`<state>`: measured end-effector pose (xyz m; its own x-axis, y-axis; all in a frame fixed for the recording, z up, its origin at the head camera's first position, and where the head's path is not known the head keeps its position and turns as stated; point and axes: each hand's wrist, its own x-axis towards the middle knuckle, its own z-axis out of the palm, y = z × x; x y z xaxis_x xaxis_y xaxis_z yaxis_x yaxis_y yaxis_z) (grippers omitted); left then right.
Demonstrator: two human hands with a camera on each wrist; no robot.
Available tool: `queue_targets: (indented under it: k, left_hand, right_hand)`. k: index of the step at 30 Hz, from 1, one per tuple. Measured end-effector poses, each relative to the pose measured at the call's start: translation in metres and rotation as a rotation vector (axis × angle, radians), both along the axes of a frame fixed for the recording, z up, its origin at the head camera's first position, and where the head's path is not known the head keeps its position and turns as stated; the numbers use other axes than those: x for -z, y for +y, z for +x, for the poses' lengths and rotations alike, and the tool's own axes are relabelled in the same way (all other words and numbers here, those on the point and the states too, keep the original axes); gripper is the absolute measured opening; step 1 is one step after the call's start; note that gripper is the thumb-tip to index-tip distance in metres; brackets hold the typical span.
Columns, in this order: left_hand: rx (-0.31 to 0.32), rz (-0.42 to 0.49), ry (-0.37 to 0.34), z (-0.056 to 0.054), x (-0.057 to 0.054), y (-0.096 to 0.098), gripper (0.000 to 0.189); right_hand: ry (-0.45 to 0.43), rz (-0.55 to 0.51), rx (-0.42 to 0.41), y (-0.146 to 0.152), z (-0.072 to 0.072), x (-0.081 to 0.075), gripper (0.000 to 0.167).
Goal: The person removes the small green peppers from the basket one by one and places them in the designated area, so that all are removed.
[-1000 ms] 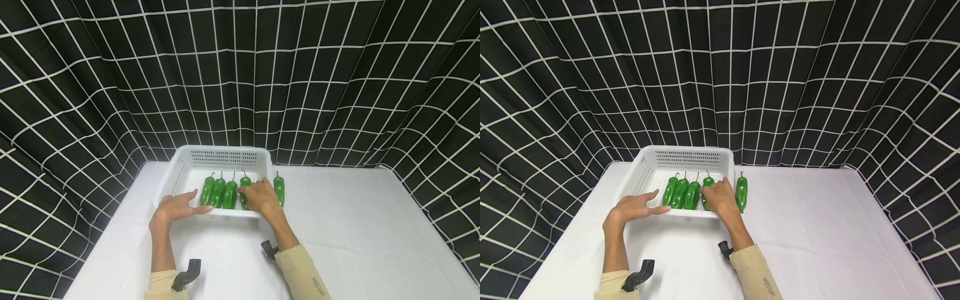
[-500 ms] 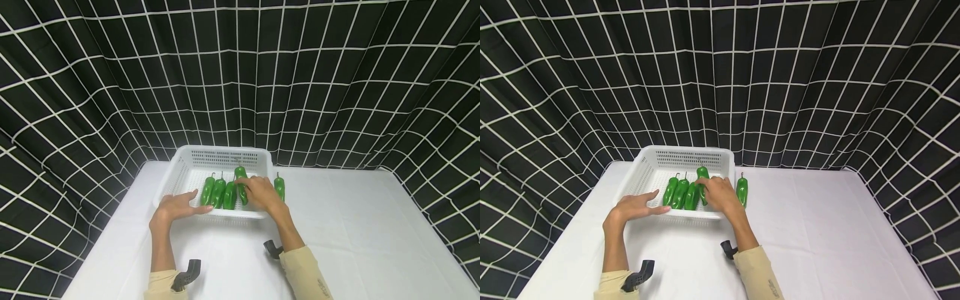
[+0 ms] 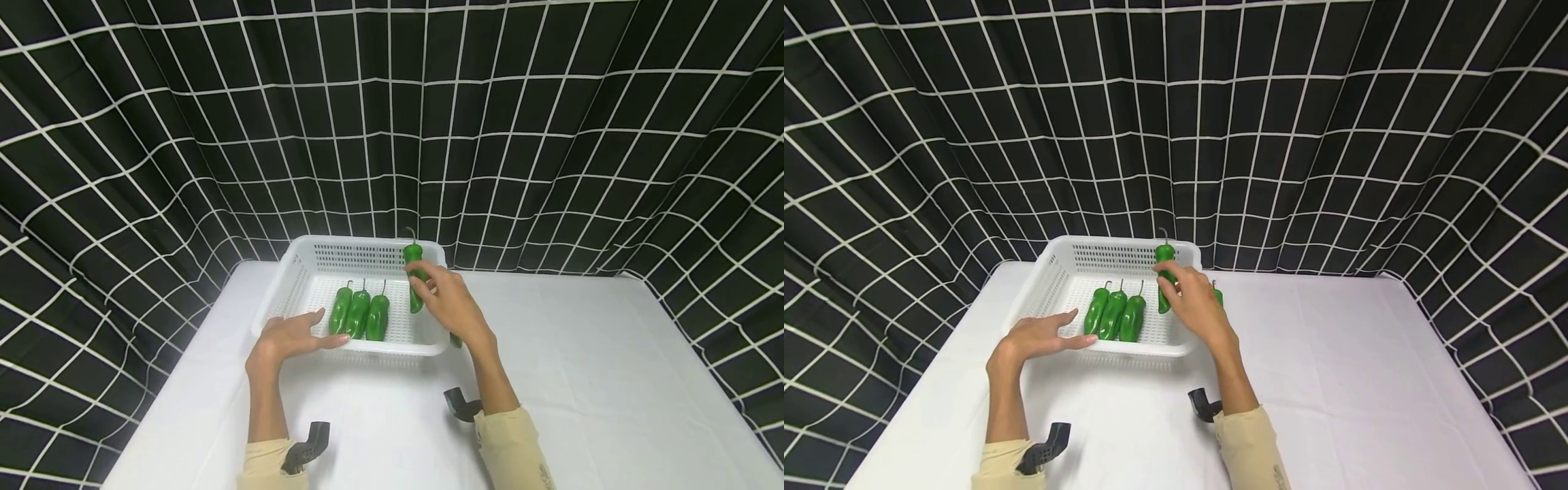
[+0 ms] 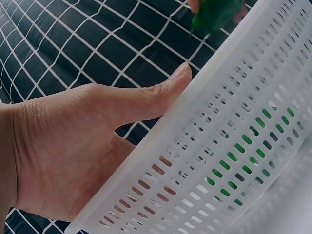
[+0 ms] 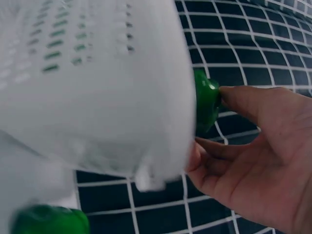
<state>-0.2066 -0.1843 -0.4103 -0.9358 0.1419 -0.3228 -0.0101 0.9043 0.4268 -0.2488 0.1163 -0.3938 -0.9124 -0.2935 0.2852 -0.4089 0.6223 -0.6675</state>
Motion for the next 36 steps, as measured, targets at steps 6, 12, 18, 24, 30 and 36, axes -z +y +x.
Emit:
queue_targets:
  k: [6,12,18,24,30,36]
  left_hand:
    - [-0.002,0.01,-0.004,-0.001,0.001,0.0,0.105]
    - [0.003,-0.004,-0.004,-0.001,-0.001,0.003,0.103]
    - [0.014,-0.038,-0.035,-0.001,-0.006,0.001,0.099]
    - [0.019,-0.031,-0.081,-0.006,-0.009,-0.001,0.104]
    - [0.021,-0.041,-0.103,-0.006,-0.008,-0.003,0.105]
    - [0.022,-0.065,-0.083,-0.004,-0.008,-0.004,0.107]
  right_hand:
    - [-0.021,0.011,0.072,0.024,0.0,-0.007,0.028]
    - [-0.05,0.034,0.137,0.047,-0.001,-0.006,0.029]
    - [-0.128,0.106,0.199,0.067,-0.005,0.001,0.031]
    - [-0.207,0.183,0.254,0.086,-0.006,0.006,0.032]
    - [-0.32,0.206,0.208,0.091,-0.008,0.016,0.026]
    - [-0.405,0.245,0.192,0.095,-0.01,0.026,0.032]
